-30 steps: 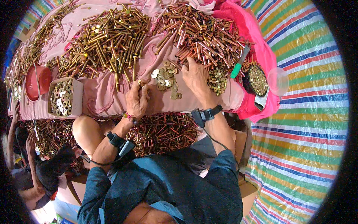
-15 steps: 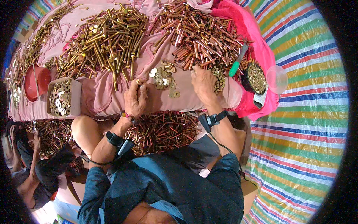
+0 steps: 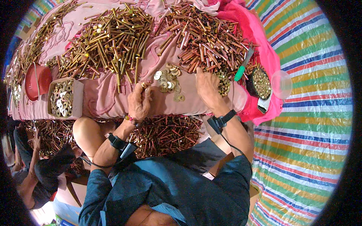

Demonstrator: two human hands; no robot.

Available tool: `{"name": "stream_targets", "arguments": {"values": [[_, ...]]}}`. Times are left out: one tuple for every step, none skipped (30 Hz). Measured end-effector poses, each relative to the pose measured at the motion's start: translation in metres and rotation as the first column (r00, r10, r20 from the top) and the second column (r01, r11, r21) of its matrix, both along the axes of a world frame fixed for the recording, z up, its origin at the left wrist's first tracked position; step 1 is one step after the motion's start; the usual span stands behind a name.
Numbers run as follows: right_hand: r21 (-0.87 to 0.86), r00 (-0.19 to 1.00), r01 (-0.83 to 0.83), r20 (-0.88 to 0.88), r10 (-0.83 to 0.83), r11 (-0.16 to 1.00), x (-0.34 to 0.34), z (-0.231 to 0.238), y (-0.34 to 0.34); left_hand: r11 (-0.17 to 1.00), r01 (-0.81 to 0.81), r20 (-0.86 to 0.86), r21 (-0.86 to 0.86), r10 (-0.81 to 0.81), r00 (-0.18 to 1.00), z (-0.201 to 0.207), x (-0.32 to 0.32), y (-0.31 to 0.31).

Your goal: The person threads metal washers onto bolts by hand, then organizes the assembled bolts into piles and plastic containers.

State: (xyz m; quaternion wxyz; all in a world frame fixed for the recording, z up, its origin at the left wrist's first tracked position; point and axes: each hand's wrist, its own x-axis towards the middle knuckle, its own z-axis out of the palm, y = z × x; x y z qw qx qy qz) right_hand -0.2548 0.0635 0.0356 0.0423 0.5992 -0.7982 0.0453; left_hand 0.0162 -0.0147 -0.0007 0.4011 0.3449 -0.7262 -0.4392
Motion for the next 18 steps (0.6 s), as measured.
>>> {"name": "stream_targets", "arguments": {"values": [[0.004,0.999,0.005,-0.051,-0.005,1.000,0.000,-0.001,0.000,1.000,0.005,0.004,-0.001,-0.005,1.000,0.001,0.000,0.000],[0.003,0.999,0.001,-0.050,-0.001,1.000,-0.001,0.000,0.001,1.000,0.001,0.005,-0.003,-0.001,1.000,0.003,0.000,0.000],[0.009,0.992,-0.044,-0.119,0.045,0.999,-0.001,0.003,0.003,1.000,-0.001,-0.005,0.009,0.001,1.000,0.004,-0.001,0.001],[0.018,0.978,-0.088,-0.186,0.090,0.996,-0.001,0.006,0.005,1.000,-0.002,-0.015,0.020,0.002,1.000,0.004,-0.001,0.002],[0.019,0.979,-0.087,-0.186,0.089,0.996,-0.004,0.010,0.003,1.000,0.000,-0.015,0.021,0.000,1.000,0.004,-0.001,0.001],[0.057,0.955,-0.176,-0.230,0.185,0.983,-0.008,0.013,-0.001,1.000,-0.005,-0.032,0.019,0.005,0.999,0.004,-0.002,0.001],[0.100,0.921,-0.262,-0.269,0.280,0.960,-0.012,0.014,-0.004,1.000,-0.010,-0.049,0.017,0.011,0.999,0.004,-0.002,0.002],[0.102,0.923,-0.259,-0.267,0.277,0.960,-0.014,0.012,-0.003,1.000,-0.006,-0.048,0.020,0.007,0.999,0.003,-0.002,0.004],[0.181,0.884,-0.293,-0.323,0.338,0.939,-0.016,0.012,-0.006,1.000,-0.013,-0.056,0.024,0.014,0.998,0.002,-0.003,0.003],[0.261,0.838,-0.319,-0.371,0.400,0.911,-0.018,0.012,-0.008,0.999,-0.020,-0.063,0.029,0.022,0.998,0.002,-0.003,0.002],[0.246,0.858,-0.382,-0.265,0.440,0.891,-0.022,0.016,-0.002,0.999,-0.022,-0.064,0.030,0.024,0.998,0.003,-0.003,0.001],[0.245,0.855,-0.387,-0.265,0.446,0.889,-0.020,0.018,0.001,1.000,-0.016,-0.059,0.025,0.017,0.998,0.004,-0.003,-0.001],[0.229,0.904,-0.339,-0.188,0.383,0.912,-0.016,0.019,0.010,1.000,-0.005,-0.056,0.027,0.006,0.998,0.005,-0.004,0.000],[0.218,0.943,-0.287,-0.108,0.315,0.933,-0.013,0.020,0.018,1.000,0.006,-0.052,0.029,-0.005,0.999,0.005,-0.004,0.001],[0.224,0.942,-0.288,-0.107,0.317,0.931,-0.011,0.022,0.025,0.999,-0.002,-0.034,0.038,0.004,0.999,0.004,-0.004,0.001],[0.093,0.976,-0.215,-0.010,0.217,0.972,-0.009,0.024,0.032,0.999,-0.004,-0.035,0.044,0.005,0.999,0.004,-0.004,0.001],[-0.032,0.987,-0.122,0.100,0.124,0.992,-0.008,0.026,0.035,0.999,-0.011,-0.036,0.034,0.012,0.999,0.003,-0.003,0.001],[-0.028,0.987,-0.122,0.102,0.124,0.992,-0.003,0.030,0.034,1.000,-0.016,-0.034,0.022,0.017,0.999,0.004,-0.003,0.002]]}}
